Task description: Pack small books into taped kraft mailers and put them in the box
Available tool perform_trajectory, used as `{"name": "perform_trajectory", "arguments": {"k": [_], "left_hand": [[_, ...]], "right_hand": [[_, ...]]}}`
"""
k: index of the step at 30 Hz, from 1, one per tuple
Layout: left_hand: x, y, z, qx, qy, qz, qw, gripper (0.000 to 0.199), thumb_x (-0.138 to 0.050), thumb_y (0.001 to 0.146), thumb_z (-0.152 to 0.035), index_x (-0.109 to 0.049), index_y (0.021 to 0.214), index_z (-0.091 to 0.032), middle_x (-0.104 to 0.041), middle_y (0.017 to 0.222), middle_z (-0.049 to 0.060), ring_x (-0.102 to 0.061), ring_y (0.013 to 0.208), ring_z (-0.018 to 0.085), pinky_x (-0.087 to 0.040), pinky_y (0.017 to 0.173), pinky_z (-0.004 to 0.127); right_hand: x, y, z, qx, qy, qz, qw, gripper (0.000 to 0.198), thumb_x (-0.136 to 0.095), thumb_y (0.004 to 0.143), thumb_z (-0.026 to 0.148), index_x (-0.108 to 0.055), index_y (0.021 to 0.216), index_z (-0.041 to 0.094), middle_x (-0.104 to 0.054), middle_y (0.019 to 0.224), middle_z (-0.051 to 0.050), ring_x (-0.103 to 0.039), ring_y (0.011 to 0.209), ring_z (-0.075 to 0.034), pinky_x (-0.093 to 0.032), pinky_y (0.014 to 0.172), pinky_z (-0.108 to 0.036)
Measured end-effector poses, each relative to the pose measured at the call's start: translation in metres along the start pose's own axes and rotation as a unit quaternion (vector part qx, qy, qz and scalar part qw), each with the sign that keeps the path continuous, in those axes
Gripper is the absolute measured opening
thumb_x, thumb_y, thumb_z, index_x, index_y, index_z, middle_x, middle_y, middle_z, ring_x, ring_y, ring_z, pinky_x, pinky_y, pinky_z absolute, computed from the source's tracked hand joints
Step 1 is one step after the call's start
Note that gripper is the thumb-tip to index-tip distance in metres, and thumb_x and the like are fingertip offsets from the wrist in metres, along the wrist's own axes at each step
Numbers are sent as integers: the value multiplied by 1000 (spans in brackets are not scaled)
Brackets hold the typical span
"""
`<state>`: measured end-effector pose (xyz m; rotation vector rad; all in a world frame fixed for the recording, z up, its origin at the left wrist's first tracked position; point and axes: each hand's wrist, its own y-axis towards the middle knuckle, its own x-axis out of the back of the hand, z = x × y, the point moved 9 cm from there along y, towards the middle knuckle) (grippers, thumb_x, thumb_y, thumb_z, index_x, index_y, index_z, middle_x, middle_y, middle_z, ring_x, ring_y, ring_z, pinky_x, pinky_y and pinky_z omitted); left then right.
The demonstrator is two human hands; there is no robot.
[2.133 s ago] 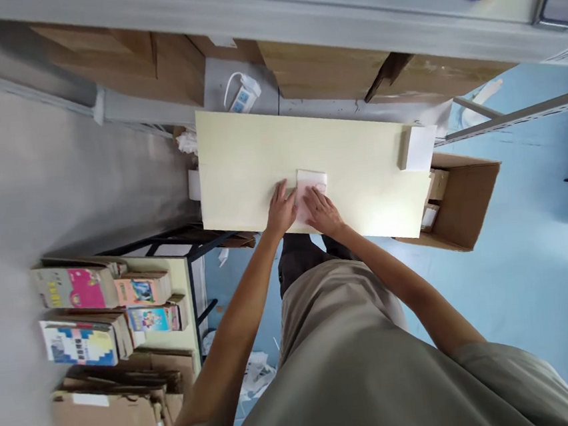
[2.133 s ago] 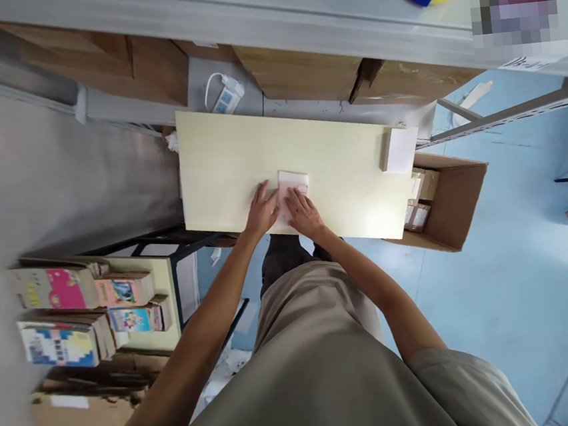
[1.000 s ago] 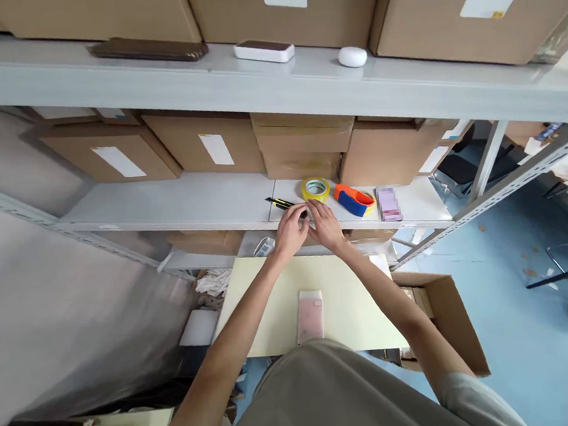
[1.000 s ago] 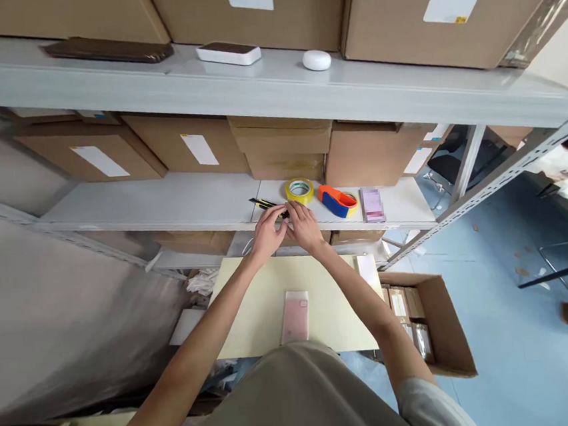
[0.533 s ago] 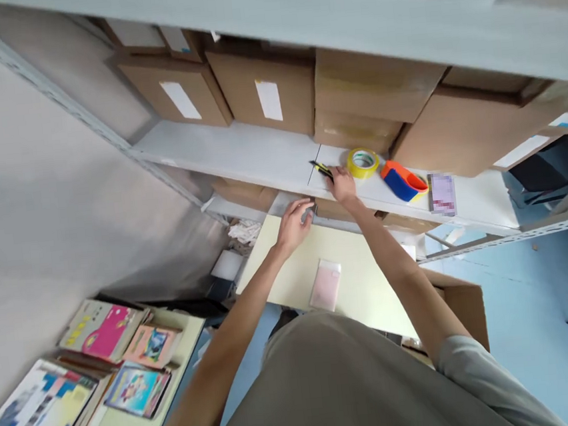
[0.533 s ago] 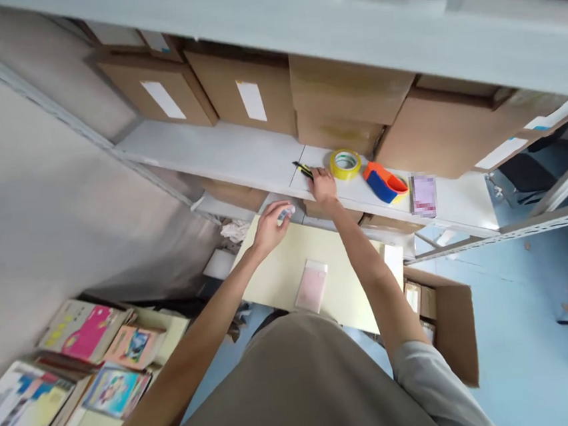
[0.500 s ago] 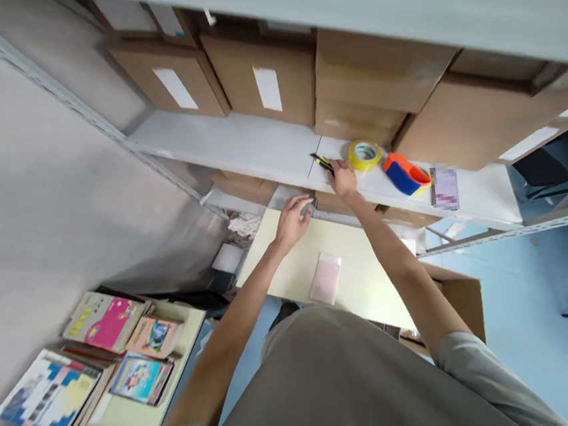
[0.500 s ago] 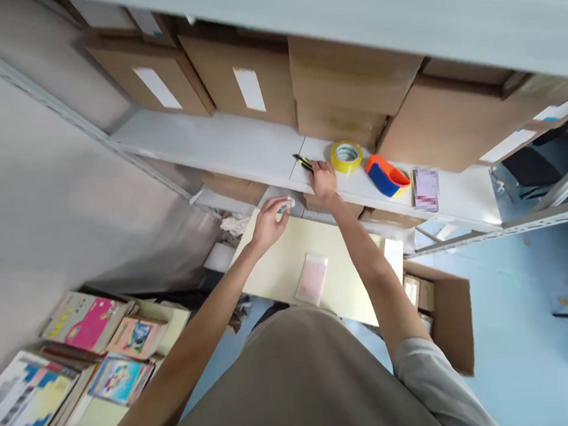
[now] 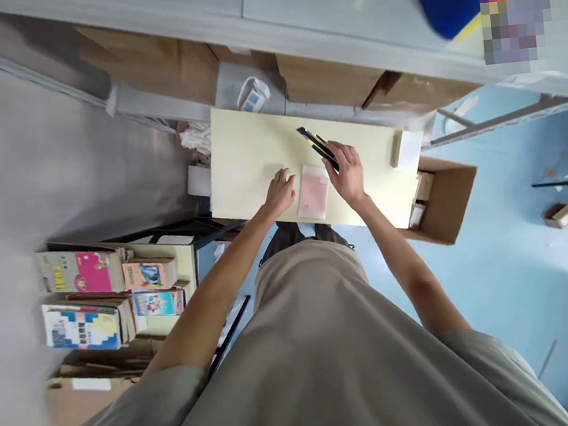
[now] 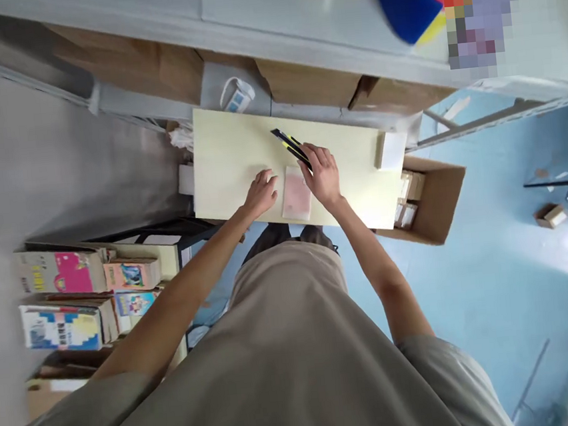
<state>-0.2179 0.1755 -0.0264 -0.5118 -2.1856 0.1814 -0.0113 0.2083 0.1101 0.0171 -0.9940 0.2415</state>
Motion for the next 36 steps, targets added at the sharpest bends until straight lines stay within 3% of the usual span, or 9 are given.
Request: {"name": "perform_trajectory", "arguments": {"k": [3,6,9,12,15,19,25,36], "left_hand": [[-31,-9,11,13,-19,11,1000,54,-73,97,-24,-70,150,-15,-47,184,27,-35,179,46,-38,142,70],[-51,-14,12,5,-22,39,999,62,-71,99,-26,-64,159,-15,-39,190,27,-28,182,46,-33,144,72],[-58,-16,10,-12,-11,61,998,66,-66,100,-23,-60,165,-14,-35,192,26,-26,184,45,-31,145,71],[-55,-16,11,-34,7,82,996,67,-65,100,-21,-60,167,-11,-33,193,27,-26,184,46,-29,146,71],[-49,-14,14,-72,49,123,989,71,-63,102,-20,-55,171,-8,-30,195,27,-23,185,45,-26,147,70],[-37,-8,20,-116,122,177,970,80,-62,107,-24,-41,181,-6,-21,197,28,-16,186,44,-23,149,68],[-26,9,28,-164,161,214,949,84,-61,108,-26,-35,186,-6,-20,197,26,-16,186,44,-24,150,68],[-23,13,37,-220,174,210,937,79,-54,110,-25,-38,183,-2,-25,196,26,-23,185,41,-30,149,65]], "right_hand": [[-38,-56,-35,-89,39,-7,995,55,-39,121,41,-63,166,22,-69,165,-20,-62,153,-38,-52,133,-64],[-66,-109,-54,-169,78,-26,982,51,-45,117,40,-69,158,21,-74,159,-22,-66,148,-38,-55,130,-64],[-88,-148,-57,-220,95,-36,970,47,-52,114,40,-73,151,20,-76,155,-23,-69,144,-39,-56,129,-64],[-111,-162,-47,-235,95,-23,967,42,-57,112,37,-74,146,21,-79,147,-23,-71,140,-38,-58,127,-62],[-134,-152,-38,-240,88,-15,967,47,-57,111,36,-70,154,21,-77,147,-22,-75,135,-37,-65,118,-56],[-164,-112,-32,-257,59,-2,965,64,-54,110,34,-57,172,20,-64,158,-21,-80,122,-33,-73,97,-47],[-193,-55,-21,-266,-32,60,962,68,-48,115,33,-47,180,17,-60,165,-23,-79,124,-32,-70,99,-42],[-204,-53,-2,-303,-77,91,946,70,-38,117,31,-40,186,19,-61,170,-22,-80,122,-32,-67,98,-40]]}}
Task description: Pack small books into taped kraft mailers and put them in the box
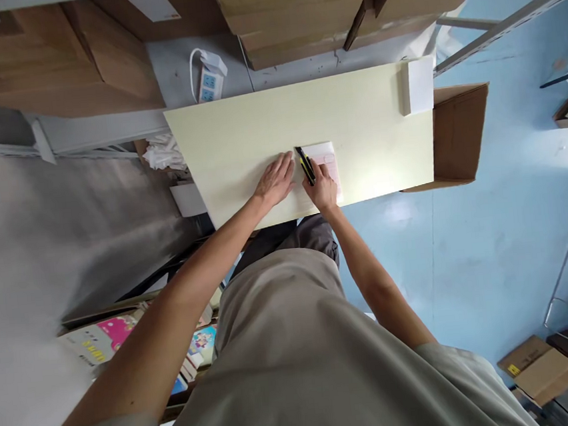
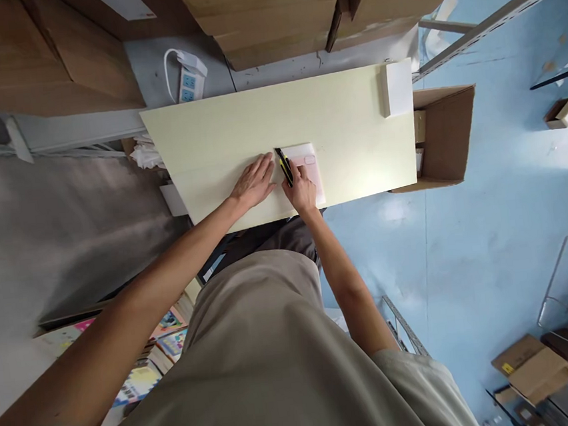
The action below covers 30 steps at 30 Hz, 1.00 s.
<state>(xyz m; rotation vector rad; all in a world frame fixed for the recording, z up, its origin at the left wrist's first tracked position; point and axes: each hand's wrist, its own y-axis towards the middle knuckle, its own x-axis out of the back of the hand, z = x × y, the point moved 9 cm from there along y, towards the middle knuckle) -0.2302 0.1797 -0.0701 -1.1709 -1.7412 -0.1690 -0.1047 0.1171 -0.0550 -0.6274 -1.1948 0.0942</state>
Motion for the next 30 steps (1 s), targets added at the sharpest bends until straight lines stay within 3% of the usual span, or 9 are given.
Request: {"name": "perform_trajectory", "arguments": {"k": [14,26,30], "left_hand": [[-3,1,-1,3,-1,-6,1000,82,-49,111,-28,-30,188,-5,-23,198,22,-22,186,40,-27,150,65],[4,0,-9,13,3,3,1000,84,-50,109,-25,-29,188,-4,-21,198,23,-21,186,42,-27,149,63],[4,0,-10,16,-1,13,1000,85,-52,107,-26,-32,186,-3,-20,198,24,-20,186,43,-27,149,65]], "right_hand": [[0,-2,0,-25,55,-10,998,71,-34,117,29,-40,188,23,-72,158,-18,-79,118,-34,-67,98,-44],[-8,-13,3,-23,-11,33,999,73,-37,122,33,-23,194,30,-73,150,-17,-79,114,-30,-64,97,-39],[-10,-18,4,-29,-2,40,999,73,-37,121,32,-24,193,28,-74,149,-19,-78,115,-33,-64,98,-40]]}}
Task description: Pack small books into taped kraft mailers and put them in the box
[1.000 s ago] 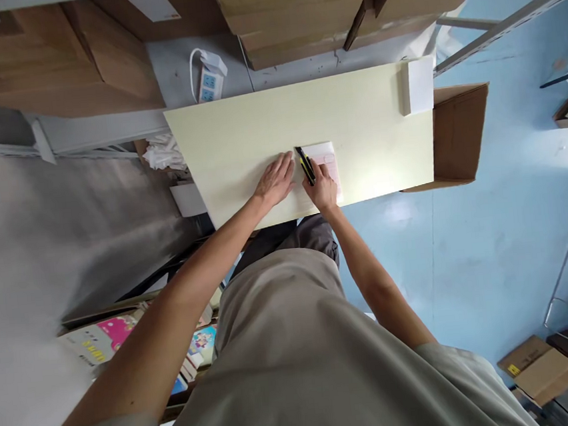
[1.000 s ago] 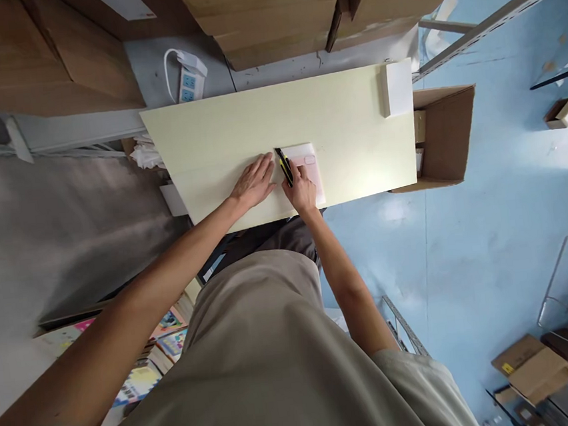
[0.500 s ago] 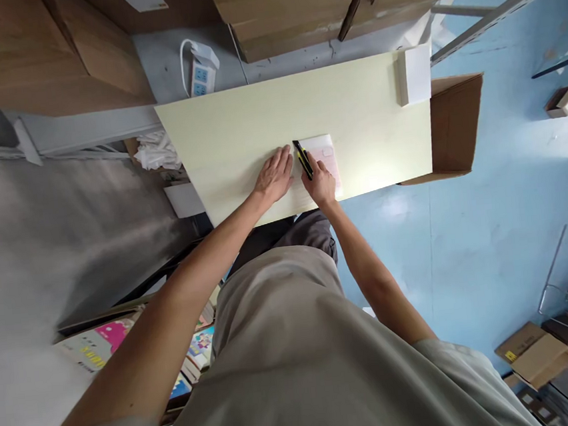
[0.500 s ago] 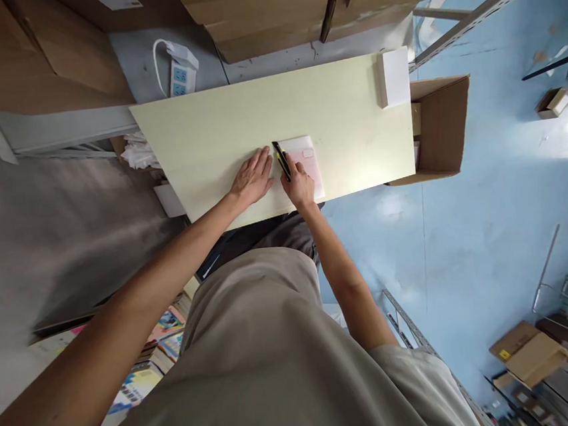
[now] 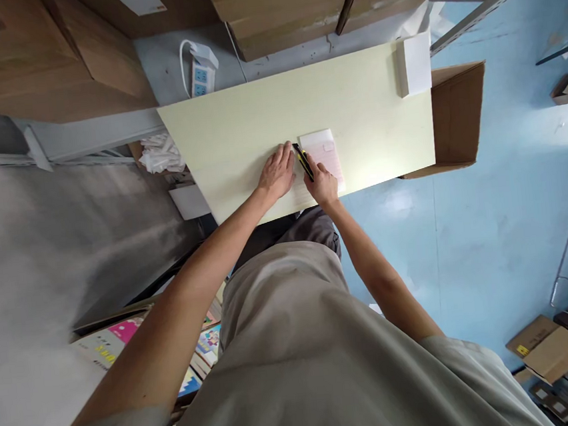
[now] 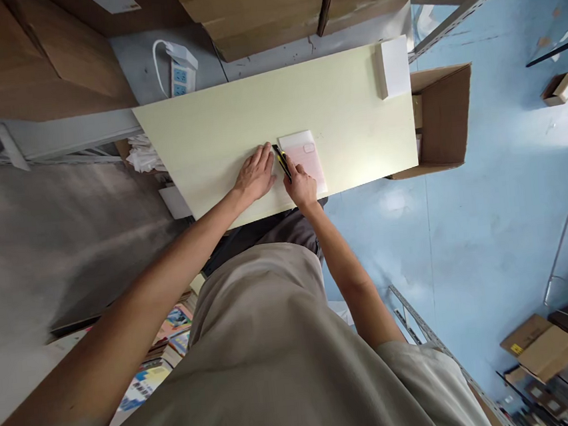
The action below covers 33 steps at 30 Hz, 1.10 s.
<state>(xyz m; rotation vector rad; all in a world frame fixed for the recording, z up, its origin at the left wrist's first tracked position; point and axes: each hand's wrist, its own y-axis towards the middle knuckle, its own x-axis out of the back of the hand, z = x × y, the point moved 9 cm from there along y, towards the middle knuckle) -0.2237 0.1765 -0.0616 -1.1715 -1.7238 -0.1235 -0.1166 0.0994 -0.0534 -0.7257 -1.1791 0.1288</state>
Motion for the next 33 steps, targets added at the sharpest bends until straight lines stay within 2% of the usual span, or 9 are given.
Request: {"name": "perform_trajectory", "arguments": {"k": [7,16,21,25,33], "left_hand": [[0,0,1,-15,-24,-8,1000,86,-54,111,-35,-30,187,-3,-23,196,26,-21,185,46,-27,148,68],[-2,-1,2,-17,-12,-1,1000,87,-54,110,-32,-28,186,0,-19,197,28,-18,186,45,-25,149,67],[-3,-1,3,-20,-22,-1,1000,94,-60,108,-37,-25,188,-2,-18,198,27,-17,186,47,-24,150,68],[-5,-2,4,-19,-22,-5,1000,94,-57,111,-42,-21,189,-5,-18,198,26,-16,186,46,-23,150,69],[-12,0,8,-23,-27,-13,999,97,-57,110,-43,-16,190,-5,-16,199,25,-14,186,47,-20,150,70]], "right_hand": [[-3,-11,-3,-5,5,3,1000,72,-37,121,30,-30,192,28,-73,150,-18,-78,116,-32,-65,95,-40],[-13,-32,-12,-15,-7,21,1000,73,-39,121,29,-28,193,30,-73,151,-15,-80,118,-31,-64,96,-37],[-20,-45,-18,-18,-23,27,999,73,-37,122,32,-23,193,31,-73,150,-15,-80,116,-29,-63,97,-35],[-24,-55,-21,-18,-25,20,999,72,-39,123,33,-25,193,31,-74,153,-15,-80,117,-29,-63,95,-34],[-37,-72,-31,-29,-29,51,998,72,-41,125,34,-22,194,33,-73,153,-16,-81,117,-28,-64,95,-34]]}}
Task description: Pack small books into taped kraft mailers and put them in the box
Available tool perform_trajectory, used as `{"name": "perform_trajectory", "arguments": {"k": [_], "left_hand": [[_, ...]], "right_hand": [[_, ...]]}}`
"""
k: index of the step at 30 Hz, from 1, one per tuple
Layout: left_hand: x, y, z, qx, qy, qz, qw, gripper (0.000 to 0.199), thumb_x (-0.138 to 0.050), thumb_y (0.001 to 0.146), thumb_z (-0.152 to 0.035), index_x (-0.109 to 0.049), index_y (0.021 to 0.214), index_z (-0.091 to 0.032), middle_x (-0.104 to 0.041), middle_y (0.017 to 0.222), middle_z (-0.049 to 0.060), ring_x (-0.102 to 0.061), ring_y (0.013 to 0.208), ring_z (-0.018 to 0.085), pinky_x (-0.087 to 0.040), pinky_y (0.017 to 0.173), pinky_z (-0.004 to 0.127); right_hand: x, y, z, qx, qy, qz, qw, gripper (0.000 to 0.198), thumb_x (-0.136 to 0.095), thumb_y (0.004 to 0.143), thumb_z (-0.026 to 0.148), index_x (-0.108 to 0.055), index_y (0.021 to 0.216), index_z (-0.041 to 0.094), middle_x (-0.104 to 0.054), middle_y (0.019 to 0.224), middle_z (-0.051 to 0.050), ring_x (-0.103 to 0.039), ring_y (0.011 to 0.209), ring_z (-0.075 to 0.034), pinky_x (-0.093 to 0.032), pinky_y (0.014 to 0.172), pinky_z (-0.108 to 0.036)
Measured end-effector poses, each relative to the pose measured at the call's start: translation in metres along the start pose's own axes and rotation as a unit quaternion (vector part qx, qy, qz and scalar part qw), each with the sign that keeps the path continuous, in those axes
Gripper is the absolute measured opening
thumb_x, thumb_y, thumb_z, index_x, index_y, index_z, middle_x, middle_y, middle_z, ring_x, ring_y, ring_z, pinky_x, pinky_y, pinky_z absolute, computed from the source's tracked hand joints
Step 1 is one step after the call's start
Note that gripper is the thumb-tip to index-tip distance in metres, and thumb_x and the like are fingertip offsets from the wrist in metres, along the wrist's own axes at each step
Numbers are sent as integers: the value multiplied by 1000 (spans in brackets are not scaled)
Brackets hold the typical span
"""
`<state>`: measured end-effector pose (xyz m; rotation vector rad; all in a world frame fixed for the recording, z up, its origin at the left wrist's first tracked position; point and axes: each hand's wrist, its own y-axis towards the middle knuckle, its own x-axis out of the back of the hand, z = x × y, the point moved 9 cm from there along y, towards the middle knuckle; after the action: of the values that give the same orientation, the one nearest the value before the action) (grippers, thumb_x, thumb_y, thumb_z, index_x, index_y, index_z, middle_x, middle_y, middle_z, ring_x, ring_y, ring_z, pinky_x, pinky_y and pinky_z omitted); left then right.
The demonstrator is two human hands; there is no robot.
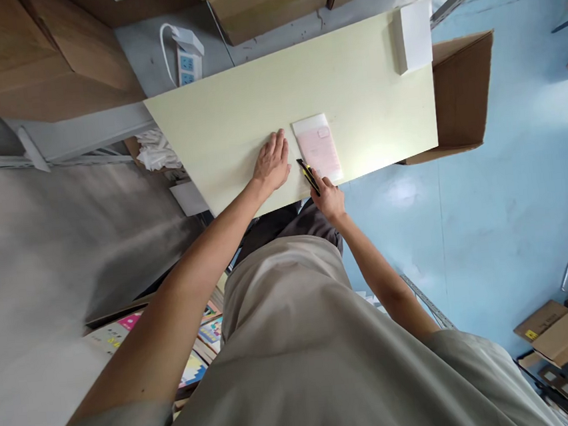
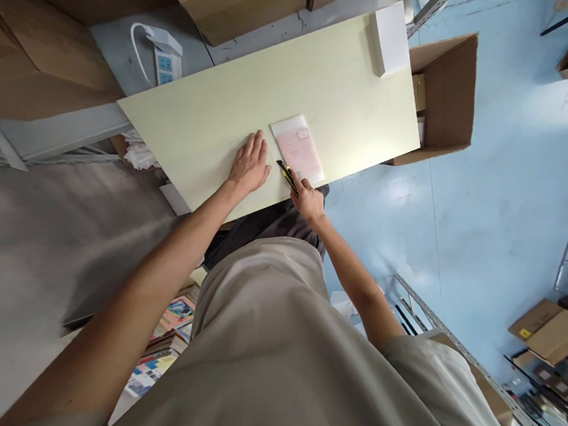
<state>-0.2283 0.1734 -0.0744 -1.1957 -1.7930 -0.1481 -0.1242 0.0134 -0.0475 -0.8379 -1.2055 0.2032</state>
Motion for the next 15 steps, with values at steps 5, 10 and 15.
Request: {"name": "perform_trajectory", "arguments": {"k": [5,10,15], "left_hand": [[-1,0,-1,10,9,10,1000,95,-53,111,-43,-17,190,-3,-14,199,26,-12,186,47,-19,150,69],[-2,1,-2,5,-2,14,1000,102,-59,109,-49,-15,190,-5,-10,200,25,-8,187,48,-16,149,73],[-4,1,-1,5,-13,12,1000,105,-61,109,-51,-14,189,-3,-9,199,29,-7,187,47,-14,149,73]], "right_hand": [[-7,-10,-6,-10,22,5,1000,71,-42,125,36,-23,193,34,-74,149,-15,-80,118,-28,-62,96,-33],[-13,-21,-10,-14,28,18,999,72,-40,124,37,-18,193,35,-74,145,-15,-78,114,-28,-60,93,-33],[-21,-33,-15,-9,27,22,999,73,-37,124,37,-13,193,34,-72,147,-16,-79,114,-30,-60,93,-35]]}}
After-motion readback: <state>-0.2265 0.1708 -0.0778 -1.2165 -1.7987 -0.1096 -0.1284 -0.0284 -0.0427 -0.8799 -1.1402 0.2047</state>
